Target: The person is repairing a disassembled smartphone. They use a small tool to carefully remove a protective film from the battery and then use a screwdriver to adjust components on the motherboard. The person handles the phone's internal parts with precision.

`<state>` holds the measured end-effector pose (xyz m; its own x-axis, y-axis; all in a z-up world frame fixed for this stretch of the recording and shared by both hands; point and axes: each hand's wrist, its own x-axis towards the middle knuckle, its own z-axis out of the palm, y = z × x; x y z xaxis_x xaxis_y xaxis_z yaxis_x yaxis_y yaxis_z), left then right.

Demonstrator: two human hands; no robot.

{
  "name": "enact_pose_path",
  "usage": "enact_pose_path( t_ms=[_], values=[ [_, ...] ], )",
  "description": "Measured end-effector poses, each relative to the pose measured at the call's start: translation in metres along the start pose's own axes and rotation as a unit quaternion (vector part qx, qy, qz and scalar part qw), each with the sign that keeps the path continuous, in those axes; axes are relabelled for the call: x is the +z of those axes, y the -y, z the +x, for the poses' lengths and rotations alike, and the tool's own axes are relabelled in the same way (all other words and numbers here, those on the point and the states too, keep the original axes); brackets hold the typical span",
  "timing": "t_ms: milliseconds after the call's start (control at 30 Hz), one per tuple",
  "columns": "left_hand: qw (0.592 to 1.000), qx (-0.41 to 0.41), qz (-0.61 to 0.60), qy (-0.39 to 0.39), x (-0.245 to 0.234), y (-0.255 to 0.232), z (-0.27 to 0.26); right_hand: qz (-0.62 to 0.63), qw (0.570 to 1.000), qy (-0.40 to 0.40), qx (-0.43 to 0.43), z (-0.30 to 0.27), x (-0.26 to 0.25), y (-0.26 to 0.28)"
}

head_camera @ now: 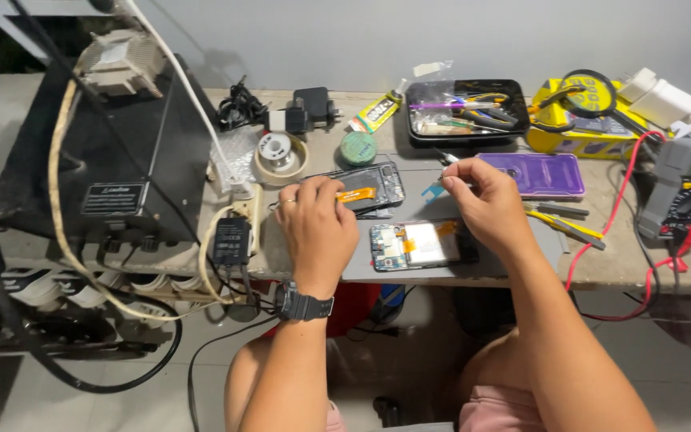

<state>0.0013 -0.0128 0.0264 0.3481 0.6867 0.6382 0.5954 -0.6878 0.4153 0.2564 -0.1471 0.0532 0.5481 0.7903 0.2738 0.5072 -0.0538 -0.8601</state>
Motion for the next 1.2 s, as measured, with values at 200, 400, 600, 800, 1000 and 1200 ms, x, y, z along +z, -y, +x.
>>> enact_pose_path(
  t_ms=[200,400,600,800,1000,1200],
  values=[
    [0.973,0.078,-0.218,-0.012,0.033,-0.050,0.006,0.063,0.997,-0.036,0.012,-0.010,-0.002,-0.036],
    [0.944,0.037,-0.321,0.064,0.056,-0.091,0.004,0.173,0.984,-0.010,0.034,-0.016,-0.004,-0.034],
    [0.920,-0.051,-0.374,0.102,0.064,-0.103,0.011,0.258,0.964,-0.023,0.057,-0.015,-0.002,-0.040],
    [0.908,-0.117,-0.384,0.123,0.064,-0.107,0.011,0.295,0.954,-0.038,0.043,-0.012,0.005,-0.046],
    [0.921,-0.125,-0.350,0.118,0.070,-0.099,0.009,0.339,0.936,-0.074,0.057,-0.006,0.002,-0.040],
    [0.980,0.000,-0.189,0.057,0.067,-0.090,0.014,0.239,0.965,-0.098,0.040,-0.007,-0.014,-0.049]
  ],
)
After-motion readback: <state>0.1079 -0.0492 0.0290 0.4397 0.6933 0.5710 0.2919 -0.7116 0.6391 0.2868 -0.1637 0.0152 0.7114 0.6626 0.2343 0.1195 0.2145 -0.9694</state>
